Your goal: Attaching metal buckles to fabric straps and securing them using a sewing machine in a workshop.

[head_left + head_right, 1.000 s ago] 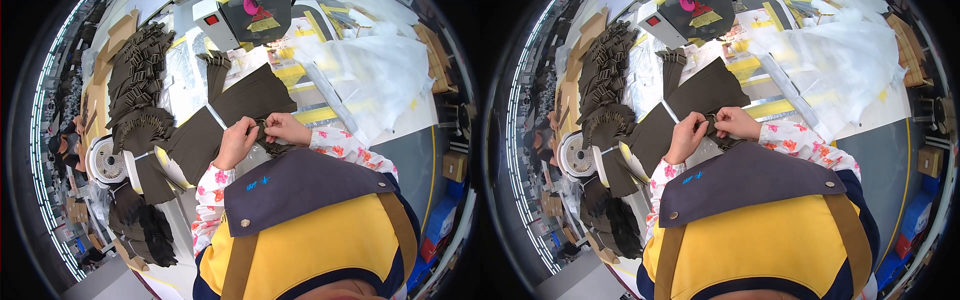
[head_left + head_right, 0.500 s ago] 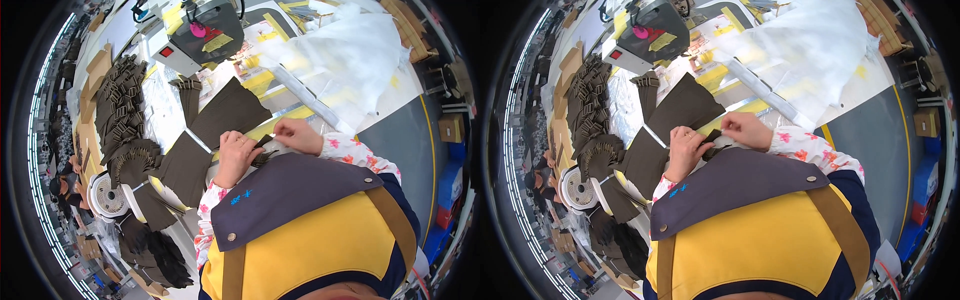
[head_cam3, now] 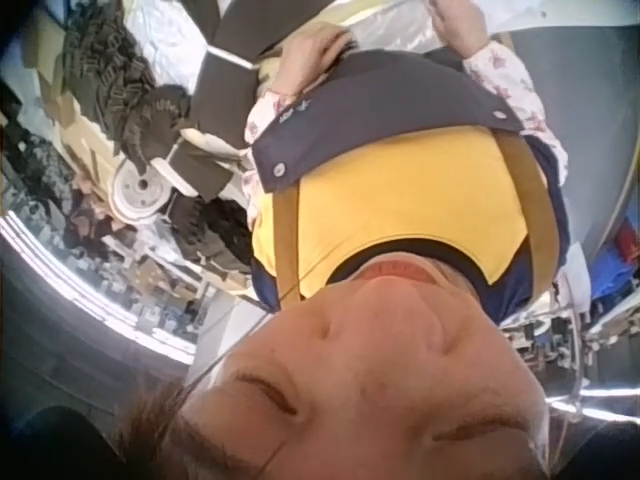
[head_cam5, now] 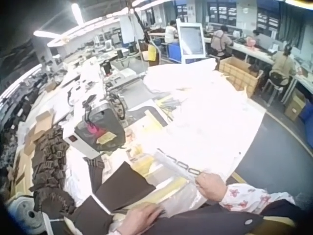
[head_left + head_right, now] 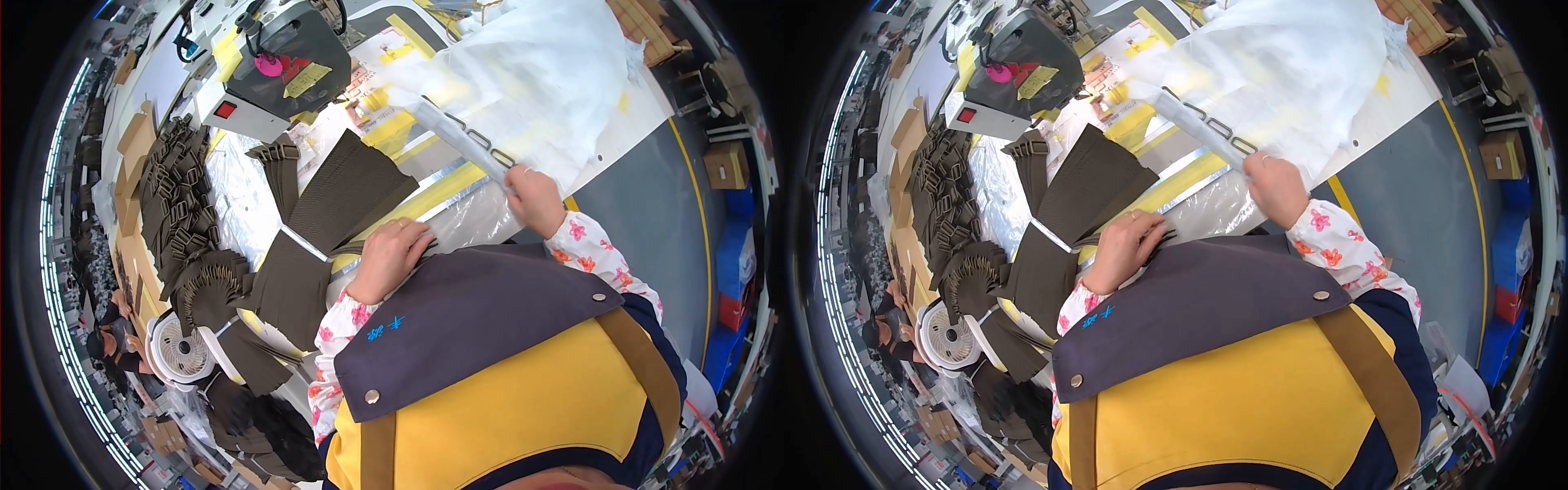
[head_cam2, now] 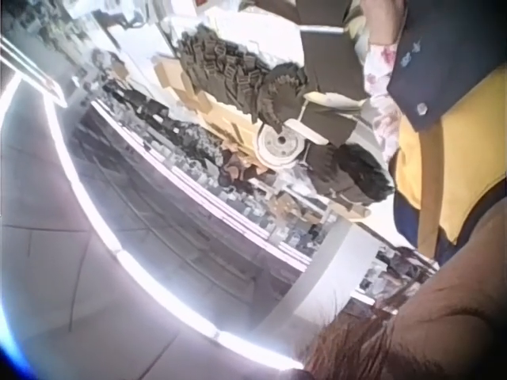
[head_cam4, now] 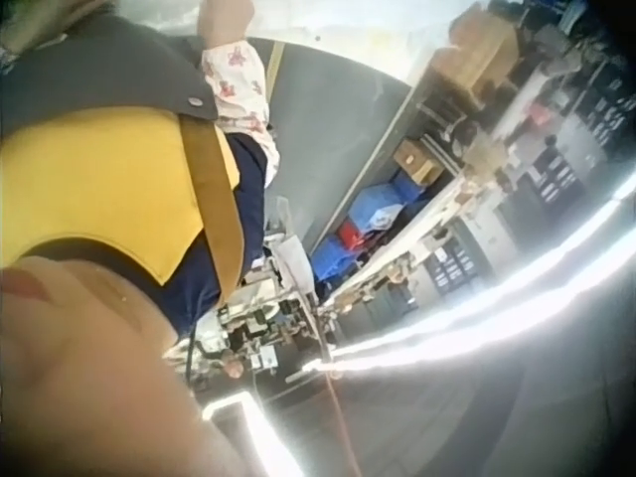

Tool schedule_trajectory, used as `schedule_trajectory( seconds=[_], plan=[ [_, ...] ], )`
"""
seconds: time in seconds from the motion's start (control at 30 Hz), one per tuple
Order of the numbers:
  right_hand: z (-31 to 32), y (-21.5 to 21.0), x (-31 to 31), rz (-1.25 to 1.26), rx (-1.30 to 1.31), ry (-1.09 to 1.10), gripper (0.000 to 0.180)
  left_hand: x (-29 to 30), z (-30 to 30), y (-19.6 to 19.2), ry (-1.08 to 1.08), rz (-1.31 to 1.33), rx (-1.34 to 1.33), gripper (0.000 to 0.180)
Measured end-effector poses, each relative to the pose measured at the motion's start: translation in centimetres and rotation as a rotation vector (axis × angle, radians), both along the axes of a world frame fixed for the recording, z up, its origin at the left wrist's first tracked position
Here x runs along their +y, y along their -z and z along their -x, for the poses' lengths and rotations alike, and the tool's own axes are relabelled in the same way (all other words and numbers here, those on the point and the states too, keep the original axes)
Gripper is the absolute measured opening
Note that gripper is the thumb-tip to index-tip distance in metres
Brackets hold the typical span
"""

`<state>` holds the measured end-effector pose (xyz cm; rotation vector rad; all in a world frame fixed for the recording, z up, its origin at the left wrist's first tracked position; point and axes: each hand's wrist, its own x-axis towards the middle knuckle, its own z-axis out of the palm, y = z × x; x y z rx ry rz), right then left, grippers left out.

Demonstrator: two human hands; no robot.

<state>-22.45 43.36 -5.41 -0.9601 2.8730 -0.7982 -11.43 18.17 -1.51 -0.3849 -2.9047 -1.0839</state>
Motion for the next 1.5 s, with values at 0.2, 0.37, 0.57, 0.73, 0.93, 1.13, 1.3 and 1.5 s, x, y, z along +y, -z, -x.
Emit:
schedule_trajectory(
  seconds=[0.2,0.37,0.57,0.73,0.93,1.13,1.3,1.5],
  plan=[
    [-3.3,-1.1,-0.7,0.132,-0.043,-0.38,0.012,2.7,4.9,-1.4,0.055,0.174,0.283,0.027],
    [0.4,-1.8,0.0,0.247,-0.044,0.019,0.013,3.4,5.0,0.2,0.146,0.197,0.287,0.024],
    [2.9,-1.6,-1.1,-0.077,0.052,-0.022,0.027,0.3,0.8,0.4,-0.111,0.103,0.274,0.015],
    [5.3,-1.6,-1.3,-0.263,0.094,-0.099,0.009,-0.8,-1.0,1.1,-0.366,0.192,0.349,0.028],
    [5.8,-4.4,-2.0,0.035,0.2,-0.186,0.009,-0.6,-0.7,1.8,-0.398,0.278,0.293,0.038],
    [3.4,-4.0,-4.1,0.453,-0.312,-0.275,0.011,-0.2,0.2,1.6,-0.362,0.301,0.273,0.027],
    [1.6,-3.0,-6.1,0.533,-0.59,-0.281,0.012,-0.2,0.5,2.1,-0.26,0.275,0.261,0.015],
    [0.3,-2.9,-8.1,0.692,-1.085,-0.334,0.024,-1.5,0.0,0.4,-0.448,-0.247,0.082,0.006]
  ],
)
